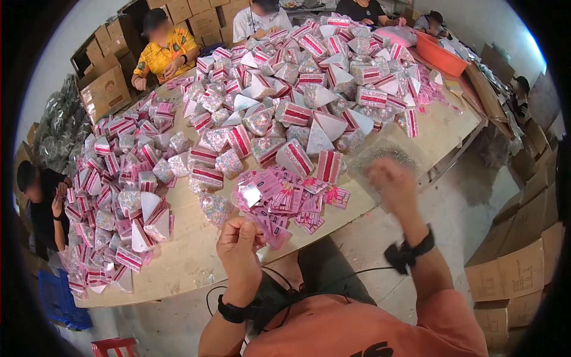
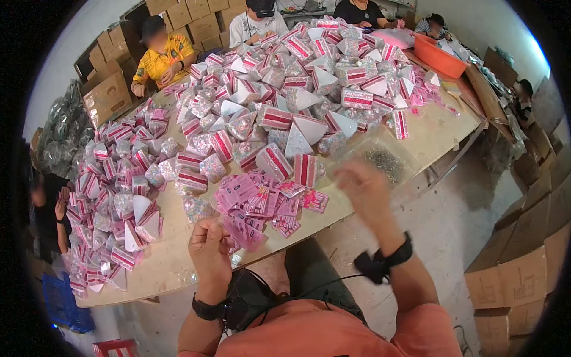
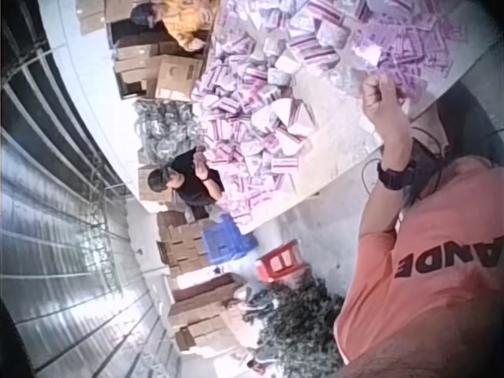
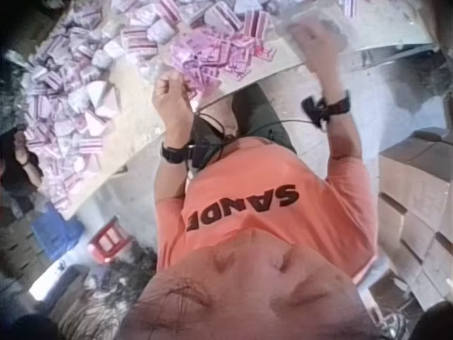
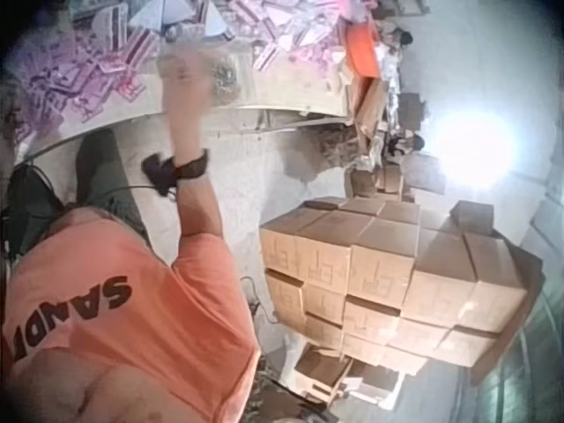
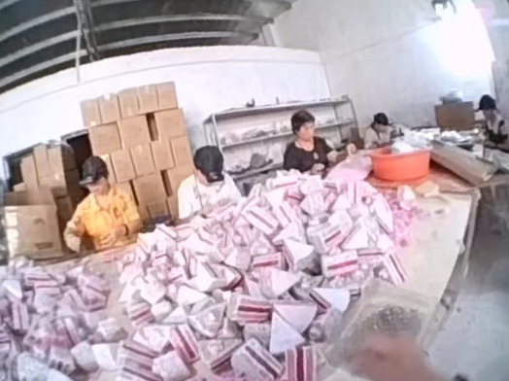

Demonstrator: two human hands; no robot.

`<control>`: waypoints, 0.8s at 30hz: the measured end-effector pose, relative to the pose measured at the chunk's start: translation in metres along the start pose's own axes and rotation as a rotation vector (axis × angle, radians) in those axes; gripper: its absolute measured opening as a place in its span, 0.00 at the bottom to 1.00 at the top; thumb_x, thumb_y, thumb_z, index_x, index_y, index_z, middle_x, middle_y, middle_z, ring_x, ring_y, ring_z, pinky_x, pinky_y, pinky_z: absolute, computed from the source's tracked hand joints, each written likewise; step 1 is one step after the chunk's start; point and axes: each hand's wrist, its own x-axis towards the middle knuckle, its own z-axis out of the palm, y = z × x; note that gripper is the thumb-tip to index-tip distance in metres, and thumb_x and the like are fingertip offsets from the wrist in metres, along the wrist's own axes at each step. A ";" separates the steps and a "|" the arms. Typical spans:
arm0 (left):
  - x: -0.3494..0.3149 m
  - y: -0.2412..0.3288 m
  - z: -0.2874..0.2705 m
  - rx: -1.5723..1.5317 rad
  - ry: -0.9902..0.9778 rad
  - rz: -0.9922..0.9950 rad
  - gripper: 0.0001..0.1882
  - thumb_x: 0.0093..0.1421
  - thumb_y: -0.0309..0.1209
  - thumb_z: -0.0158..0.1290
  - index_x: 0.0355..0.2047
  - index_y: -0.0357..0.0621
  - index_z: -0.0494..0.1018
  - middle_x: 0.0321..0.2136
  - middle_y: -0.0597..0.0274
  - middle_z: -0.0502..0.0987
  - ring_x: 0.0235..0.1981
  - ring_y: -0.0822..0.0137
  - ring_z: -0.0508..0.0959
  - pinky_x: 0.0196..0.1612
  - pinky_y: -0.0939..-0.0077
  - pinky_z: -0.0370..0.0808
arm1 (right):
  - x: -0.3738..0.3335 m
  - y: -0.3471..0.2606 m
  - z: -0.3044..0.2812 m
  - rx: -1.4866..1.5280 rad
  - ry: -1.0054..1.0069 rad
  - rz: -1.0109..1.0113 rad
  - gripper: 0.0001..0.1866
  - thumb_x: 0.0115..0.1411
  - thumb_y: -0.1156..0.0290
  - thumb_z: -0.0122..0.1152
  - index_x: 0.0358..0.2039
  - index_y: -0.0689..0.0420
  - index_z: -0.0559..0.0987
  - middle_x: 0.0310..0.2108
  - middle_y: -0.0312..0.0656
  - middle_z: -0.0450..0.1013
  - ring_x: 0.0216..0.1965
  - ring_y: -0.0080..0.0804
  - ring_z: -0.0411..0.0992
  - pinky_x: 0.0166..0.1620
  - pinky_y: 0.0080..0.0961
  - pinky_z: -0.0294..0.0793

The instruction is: The person repeatedly picks small pink packets and triangular clear bags filled with colorful beads from a table, places the packets into the bags, and seals them. The sealed bags are placed back on the table among many others. Other workers perform similar packaging tasks at the same table.

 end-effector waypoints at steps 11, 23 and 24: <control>-0.011 -0.003 0.009 -0.062 -0.080 -0.051 0.05 0.57 0.29 0.50 0.30 0.40 0.68 0.22 0.64 0.72 0.21 0.75 0.70 0.26 0.84 0.68 | -0.020 -0.013 0.105 0.768 -0.189 0.269 0.07 0.55 0.74 0.54 0.34 0.62 0.74 0.26 0.37 0.72 0.23 0.20 0.70 0.26 0.15 0.68; -0.011 -0.007 0.006 0.012 -0.113 -0.015 0.05 0.58 0.28 0.49 0.30 0.39 0.68 0.22 0.65 0.72 0.21 0.77 0.70 0.26 0.85 0.68 | -0.013 -0.022 0.105 0.474 -0.124 0.038 0.04 0.55 0.76 0.53 0.30 0.63 0.72 0.22 0.36 0.70 0.20 0.20 0.69 0.24 0.16 0.69; -0.010 -0.006 0.006 0.003 -0.119 -0.021 0.05 0.58 0.28 0.49 0.30 0.39 0.68 0.22 0.65 0.72 0.21 0.77 0.70 0.26 0.85 0.68 | -0.013 -0.022 0.105 0.442 -0.129 0.019 0.04 0.55 0.76 0.53 0.30 0.63 0.72 0.22 0.36 0.69 0.20 0.20 0.69 0.24 0.15 0.69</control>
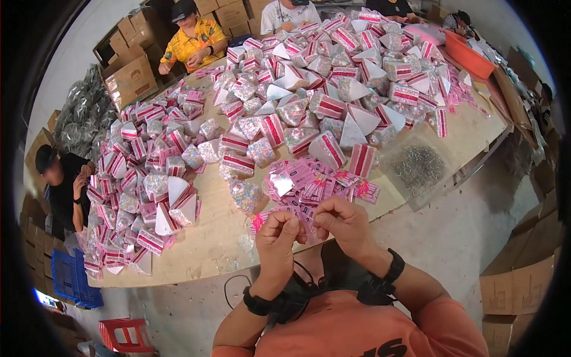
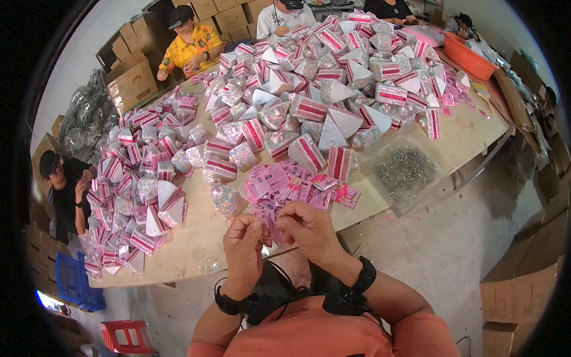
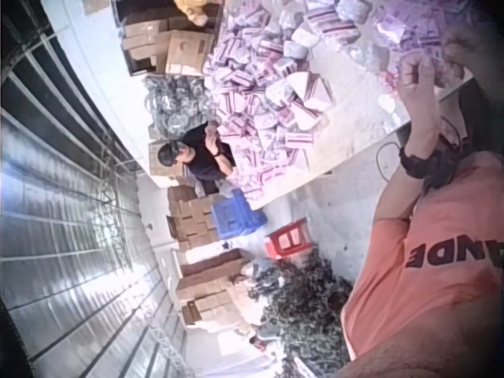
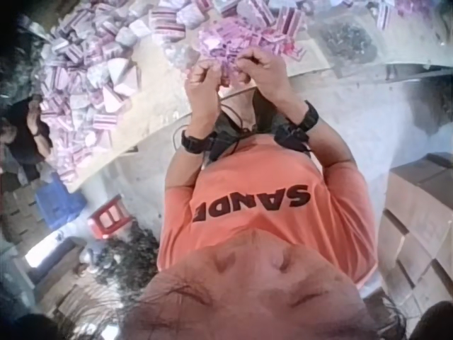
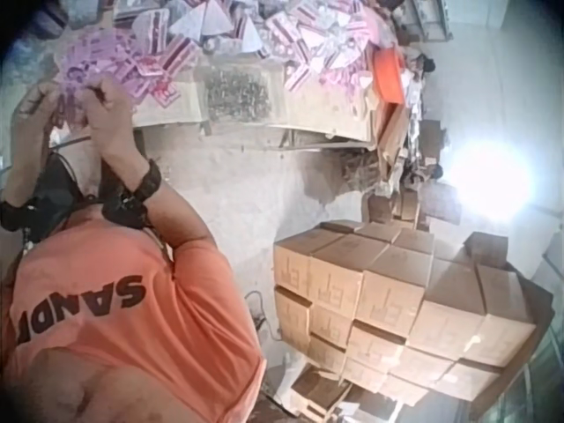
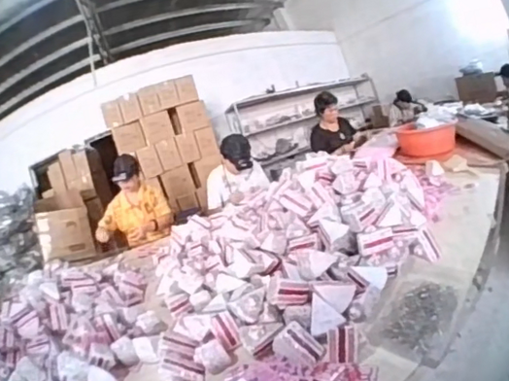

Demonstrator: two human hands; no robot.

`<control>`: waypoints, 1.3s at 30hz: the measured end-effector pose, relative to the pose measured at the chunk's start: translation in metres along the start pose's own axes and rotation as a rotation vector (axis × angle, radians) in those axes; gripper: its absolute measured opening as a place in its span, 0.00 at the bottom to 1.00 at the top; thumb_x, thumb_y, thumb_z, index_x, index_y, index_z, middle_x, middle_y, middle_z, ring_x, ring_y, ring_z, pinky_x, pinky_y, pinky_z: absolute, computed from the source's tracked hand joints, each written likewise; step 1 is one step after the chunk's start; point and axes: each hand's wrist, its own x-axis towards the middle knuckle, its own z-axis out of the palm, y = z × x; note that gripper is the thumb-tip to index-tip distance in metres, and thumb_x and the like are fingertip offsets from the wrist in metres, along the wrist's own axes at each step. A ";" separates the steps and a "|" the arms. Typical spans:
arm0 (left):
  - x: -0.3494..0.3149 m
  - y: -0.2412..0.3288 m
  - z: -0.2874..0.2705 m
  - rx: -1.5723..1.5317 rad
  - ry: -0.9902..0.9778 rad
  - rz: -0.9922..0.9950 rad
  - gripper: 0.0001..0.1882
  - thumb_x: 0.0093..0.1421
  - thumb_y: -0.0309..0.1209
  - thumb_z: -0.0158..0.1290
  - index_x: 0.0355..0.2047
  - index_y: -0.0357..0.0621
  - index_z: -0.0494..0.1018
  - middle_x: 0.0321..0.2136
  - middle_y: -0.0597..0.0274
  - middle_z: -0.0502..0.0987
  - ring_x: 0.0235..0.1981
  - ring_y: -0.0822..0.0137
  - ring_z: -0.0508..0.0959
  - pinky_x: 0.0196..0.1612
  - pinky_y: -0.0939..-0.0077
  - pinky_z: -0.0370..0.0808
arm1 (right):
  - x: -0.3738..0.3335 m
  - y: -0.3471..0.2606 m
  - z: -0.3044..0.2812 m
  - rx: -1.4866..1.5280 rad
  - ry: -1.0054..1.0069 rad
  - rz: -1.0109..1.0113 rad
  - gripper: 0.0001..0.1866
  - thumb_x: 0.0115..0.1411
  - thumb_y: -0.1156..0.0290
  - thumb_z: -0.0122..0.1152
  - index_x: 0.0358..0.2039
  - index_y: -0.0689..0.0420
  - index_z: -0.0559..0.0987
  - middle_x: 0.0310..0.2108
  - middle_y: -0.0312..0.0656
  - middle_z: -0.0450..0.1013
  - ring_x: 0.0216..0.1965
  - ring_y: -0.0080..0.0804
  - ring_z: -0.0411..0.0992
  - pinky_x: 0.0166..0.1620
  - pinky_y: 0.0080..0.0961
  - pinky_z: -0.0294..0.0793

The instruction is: The person repeatedly picks small pink packets and triangular clear bags filled with colorful beads from a table, places the packets into the bags, and seals them. The sealed bags are placed back on the table among many others. Other workers perform similar packaging tasks at the same table.

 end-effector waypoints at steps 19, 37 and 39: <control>0.001 0.008 0.001 0.157 0.027 0.024 0.05 0.58 0.28 0.48 0.31 0.38 0.69 0.20 0.66 0.71 0.21 0.78 0.69 0.25 0.85 0.67 | 0.002 0.009 -0.006 -0.398 0.035 -0.246 0.03 0.52 0.76 0.54 0.27 0.62 0.70 0.22 0.38 0.67 0.23 0.25 0.67 0.26 0.23 0.65; -0.001 0.010 -0.001 0.491 -0.058 0.127 0.05 0.57 0.27 0.50 0.30 0.37 0.69 0.21 0.69 0.69 0.22 0.80 0.68 0.26 0.87 0.65 | 0.005 0.009 0.002 -0.018 -0.071 -0.018 0.02 0.54 0.77 0.52 0.28 0.61 0.71 0.22 0.34 0.66 0.24 0.17 0.64 0.27 0.15 0.65; 0.000 0.009 -0.002 0.515 -0.030 0.157 0.05 0.56 0.27 0.51 0.29 0.37 0.69 0.20 0.69 0.69 0.21 0.80 0.67 0.25 0.87 0.65 | 0.005 0.007 0.002 0.019 -0.096 0.049 0.03 0.54 0.76 0.53 0.29 0.61 0.72 0.23 0.34 0.66 0.25 0.17 0.65 0.28 0.15 0.65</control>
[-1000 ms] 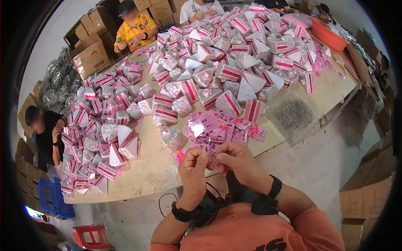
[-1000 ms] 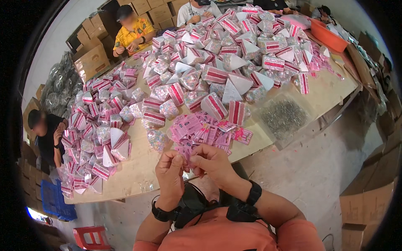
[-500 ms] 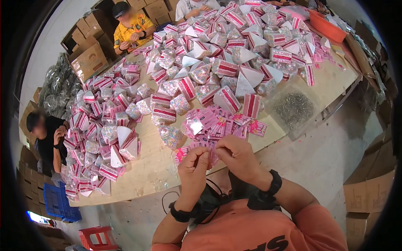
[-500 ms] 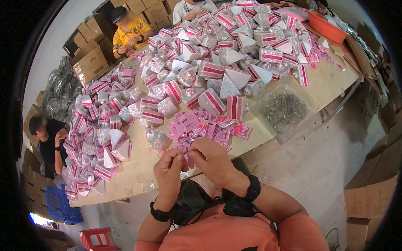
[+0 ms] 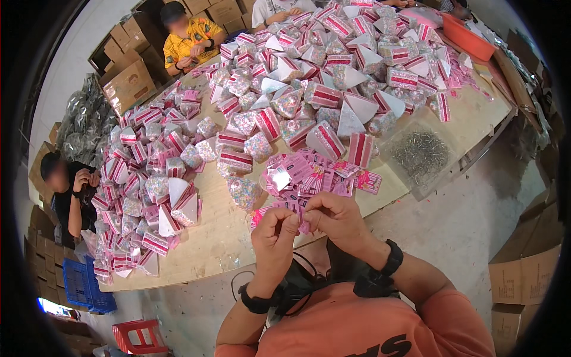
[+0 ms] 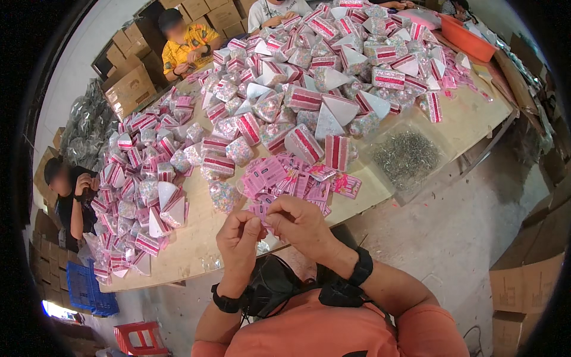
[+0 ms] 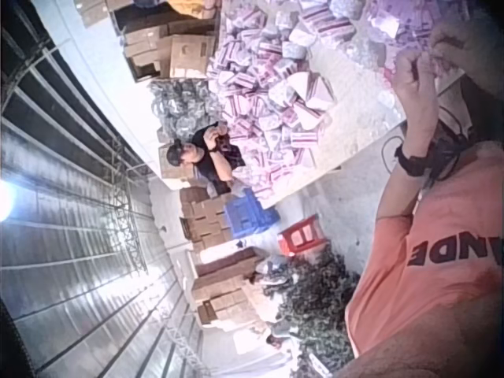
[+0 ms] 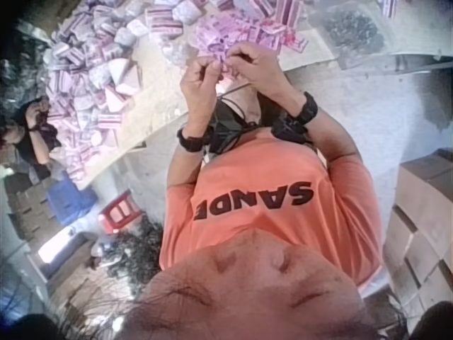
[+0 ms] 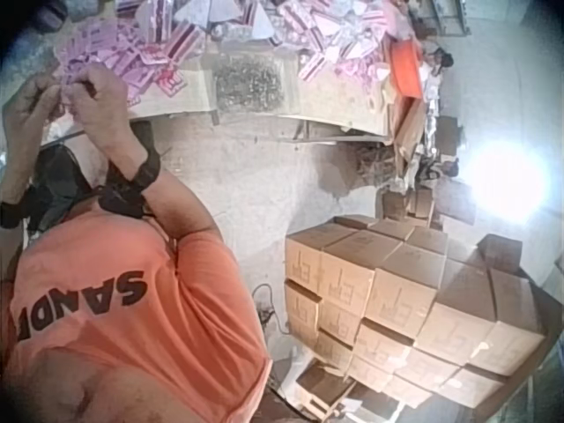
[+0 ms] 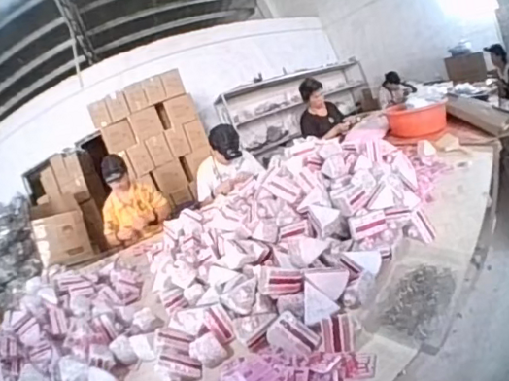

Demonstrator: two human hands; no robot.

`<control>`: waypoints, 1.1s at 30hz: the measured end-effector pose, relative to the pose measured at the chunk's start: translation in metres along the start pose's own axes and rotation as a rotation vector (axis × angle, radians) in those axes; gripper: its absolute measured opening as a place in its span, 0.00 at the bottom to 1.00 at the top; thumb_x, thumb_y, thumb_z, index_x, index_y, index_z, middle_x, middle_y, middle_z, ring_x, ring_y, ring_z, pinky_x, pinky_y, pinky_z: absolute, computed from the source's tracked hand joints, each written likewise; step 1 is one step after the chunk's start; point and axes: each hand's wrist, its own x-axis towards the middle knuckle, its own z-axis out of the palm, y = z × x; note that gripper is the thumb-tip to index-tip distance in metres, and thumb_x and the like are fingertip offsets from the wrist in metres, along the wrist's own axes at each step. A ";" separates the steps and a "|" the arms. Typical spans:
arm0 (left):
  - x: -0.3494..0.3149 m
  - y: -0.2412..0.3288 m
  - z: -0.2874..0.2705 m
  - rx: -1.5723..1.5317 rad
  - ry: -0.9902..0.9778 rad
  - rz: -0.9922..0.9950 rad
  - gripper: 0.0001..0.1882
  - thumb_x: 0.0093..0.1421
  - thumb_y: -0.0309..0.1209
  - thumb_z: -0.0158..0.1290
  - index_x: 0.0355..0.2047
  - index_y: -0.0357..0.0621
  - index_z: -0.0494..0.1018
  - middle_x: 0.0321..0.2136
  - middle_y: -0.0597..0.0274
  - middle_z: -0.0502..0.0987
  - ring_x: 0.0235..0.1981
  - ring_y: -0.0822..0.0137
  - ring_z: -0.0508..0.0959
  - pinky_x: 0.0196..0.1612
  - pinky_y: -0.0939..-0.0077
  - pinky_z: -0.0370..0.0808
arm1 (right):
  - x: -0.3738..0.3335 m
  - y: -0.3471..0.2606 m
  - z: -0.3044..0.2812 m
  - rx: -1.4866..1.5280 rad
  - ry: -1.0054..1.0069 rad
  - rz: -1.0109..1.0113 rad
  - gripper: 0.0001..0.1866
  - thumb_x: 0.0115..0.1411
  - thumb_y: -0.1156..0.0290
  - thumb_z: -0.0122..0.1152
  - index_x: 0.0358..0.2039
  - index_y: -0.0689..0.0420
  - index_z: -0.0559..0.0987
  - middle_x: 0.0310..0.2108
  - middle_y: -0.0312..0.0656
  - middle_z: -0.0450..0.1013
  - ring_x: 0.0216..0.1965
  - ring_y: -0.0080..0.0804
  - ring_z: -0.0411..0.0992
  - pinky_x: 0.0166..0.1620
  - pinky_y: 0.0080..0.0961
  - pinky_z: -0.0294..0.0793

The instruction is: The person repeatedly picks small pink packets and triangular clear bags filled with colorful beads from a table, places the packets into the bags, and seals them. The sealed bags are placed back on the table among many others. Other workers perform similar packaging tasks at the same table.

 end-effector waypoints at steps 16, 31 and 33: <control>-0.003 0.010 -0.006 0.325 0.015 0.178 0.06 0.52 0.26 0.55 0.25 0.37 0.68 0.23 0.63 0.71 0.24 0.74 0.70 0.28 0.81 0.68 | 0.006 0.020 0.004 0.439 -0.142 0.143 0.05 0.56 0.72 0.55 0.28 0.60 0.72 0.30 0.37 0.71 0.31 0.21 0.68 0.35 0.17 0.67; 0.006 0.015 -0.031 0.375 -0.300 0.313 0.06 0.51 0.27 0.54 0.30 0.39 0.71 0.25 0.59 0.72 0.27 0.65 0.73 0.31 0.76 0.69 | -0.002 0.007 -0.007 0.517 -0.355 0.362 0.08 0.55 0.68 0.56 0.26 0.60 0.73 0.22 0.39 0.71 0.25 0.24 0.71 0.28 0.17 0.70; 0.001 0.018 -0.028 0.433 -0.270 0.318 0.04 0.51 0.26 0.53 0.25 0.40 0.70 0.20 0.61 0.70 0.22 0.66 0.71 0.26 0.75 0.67 | -0.003 0.013 -0.004 0.513 -0.367 0.365 0.06 0.55 0.71 0.56 0.28 0.61 0.72 0.23 0.39 0.71 0.26 0.23 0.71 0.28 0.18 0.70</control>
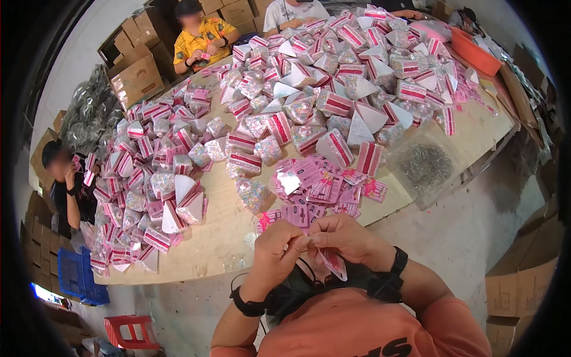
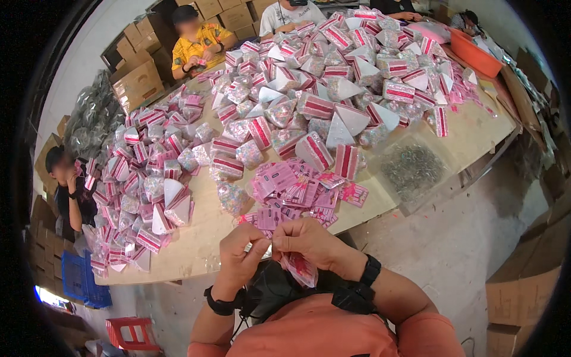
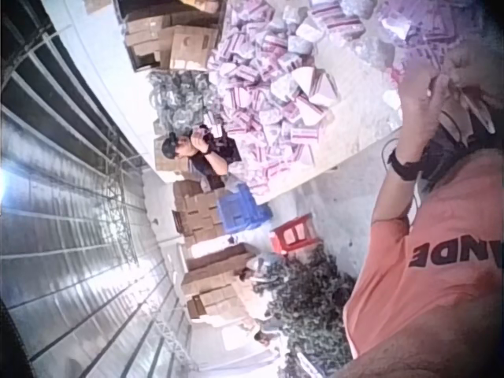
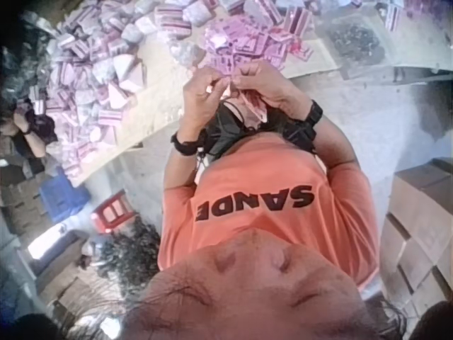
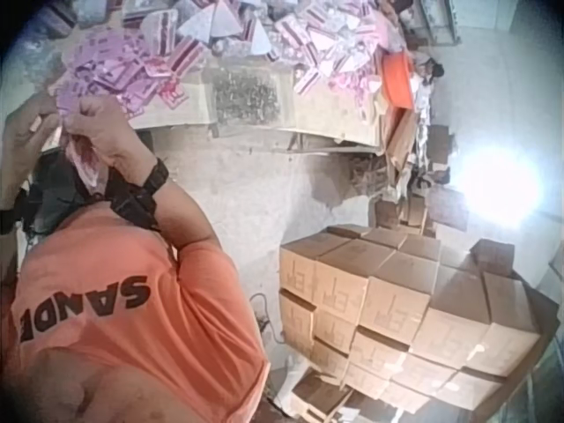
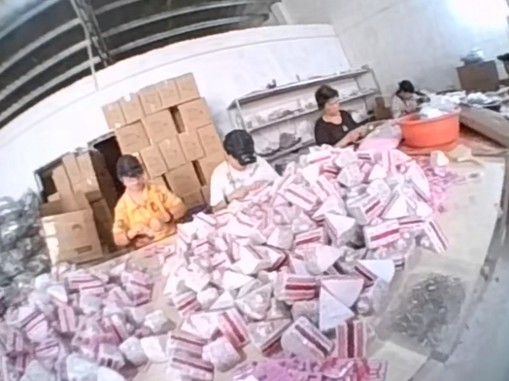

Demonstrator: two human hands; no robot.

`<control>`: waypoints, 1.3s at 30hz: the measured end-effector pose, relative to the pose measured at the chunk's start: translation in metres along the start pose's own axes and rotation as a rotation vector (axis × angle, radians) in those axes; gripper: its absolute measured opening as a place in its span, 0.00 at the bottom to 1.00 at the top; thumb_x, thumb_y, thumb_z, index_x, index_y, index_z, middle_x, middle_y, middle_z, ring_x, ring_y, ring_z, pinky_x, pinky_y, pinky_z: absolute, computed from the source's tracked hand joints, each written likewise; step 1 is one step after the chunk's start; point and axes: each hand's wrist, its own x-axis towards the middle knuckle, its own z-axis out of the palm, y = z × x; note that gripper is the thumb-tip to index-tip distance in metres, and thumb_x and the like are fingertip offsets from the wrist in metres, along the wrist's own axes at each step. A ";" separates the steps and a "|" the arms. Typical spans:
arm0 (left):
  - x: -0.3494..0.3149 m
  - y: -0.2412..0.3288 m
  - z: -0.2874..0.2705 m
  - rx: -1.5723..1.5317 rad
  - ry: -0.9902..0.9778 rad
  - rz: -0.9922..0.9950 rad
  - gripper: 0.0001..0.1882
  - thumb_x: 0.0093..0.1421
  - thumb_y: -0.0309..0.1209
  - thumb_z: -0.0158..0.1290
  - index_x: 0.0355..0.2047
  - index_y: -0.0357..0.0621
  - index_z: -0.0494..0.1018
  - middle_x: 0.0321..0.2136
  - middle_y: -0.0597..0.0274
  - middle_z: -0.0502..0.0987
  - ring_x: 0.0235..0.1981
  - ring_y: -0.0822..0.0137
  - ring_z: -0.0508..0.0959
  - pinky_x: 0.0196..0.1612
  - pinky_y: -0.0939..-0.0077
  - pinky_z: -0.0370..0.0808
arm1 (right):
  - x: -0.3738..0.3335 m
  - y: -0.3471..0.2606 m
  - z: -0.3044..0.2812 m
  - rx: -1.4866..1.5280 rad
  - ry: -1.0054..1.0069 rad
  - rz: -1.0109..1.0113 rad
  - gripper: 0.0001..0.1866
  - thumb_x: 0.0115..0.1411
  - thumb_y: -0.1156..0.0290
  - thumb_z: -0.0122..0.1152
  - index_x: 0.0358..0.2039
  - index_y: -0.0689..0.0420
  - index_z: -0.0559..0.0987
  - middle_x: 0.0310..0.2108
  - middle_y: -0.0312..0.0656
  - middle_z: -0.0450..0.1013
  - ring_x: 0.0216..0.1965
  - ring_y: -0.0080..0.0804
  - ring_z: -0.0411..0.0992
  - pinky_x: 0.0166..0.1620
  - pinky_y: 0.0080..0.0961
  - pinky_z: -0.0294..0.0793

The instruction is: The person repeatedly picks small pink packets and triangular clear bags filled with colorful beads from a table, places the packets into the bags, and seals them. The sealed bags are placed back on the table among many others. Other workers perform similar packaging tasks at the same table.

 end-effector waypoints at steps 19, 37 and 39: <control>-0.055 -0.024 0.046 -0.660 0.149 -0.528 0.09 0.61 0.31 0.45 0.25 0.40 0.66 0.17 0.73 0.62 0.19 0.82 0.60 0.22 0.87 0.59 | -0.015 0.022 0.026 -1.377 0.298 -0.443 0.05 0.51 0.71 0.54 0.24 0.58 0.69 0.19 0.45 0.68 0.21 0.46 0.68 0.24 0.36 0.66; 0.014 -0.121 -0.037 0.499 0.451 -0.384 0.28 0.50 0.44 0.53 0.43 0.32 0.64 0.36 0.46 0.71 0.37 0.55 0.72 0.42 0.65 0.67 | -0.027 0.007 0.005 -1.319 0.429 -0.405 0.07 0.51 0.74 0.55 0.31 0.62 0.74 0.25 0.48 0.71 0.25 0.45 0.70 0.28 0.32 0.69; 0.026 -0.141 -0.034 0.353 0.351 -0.700 0.35 0.47 0.51 0.53 0.46 0.34 0.63 0.41 0.40 0.69 0.43 0.46 0.69 0.46 0.58 0.64 | -0.028 0.006 0.007 -1.302 0.432 -0.377 0.07 0.51 0.74 0.55 0.31 0.63 0.73 0.24 0.48 0.71 0.25 0.45 0.70 0.28 0.30 0.69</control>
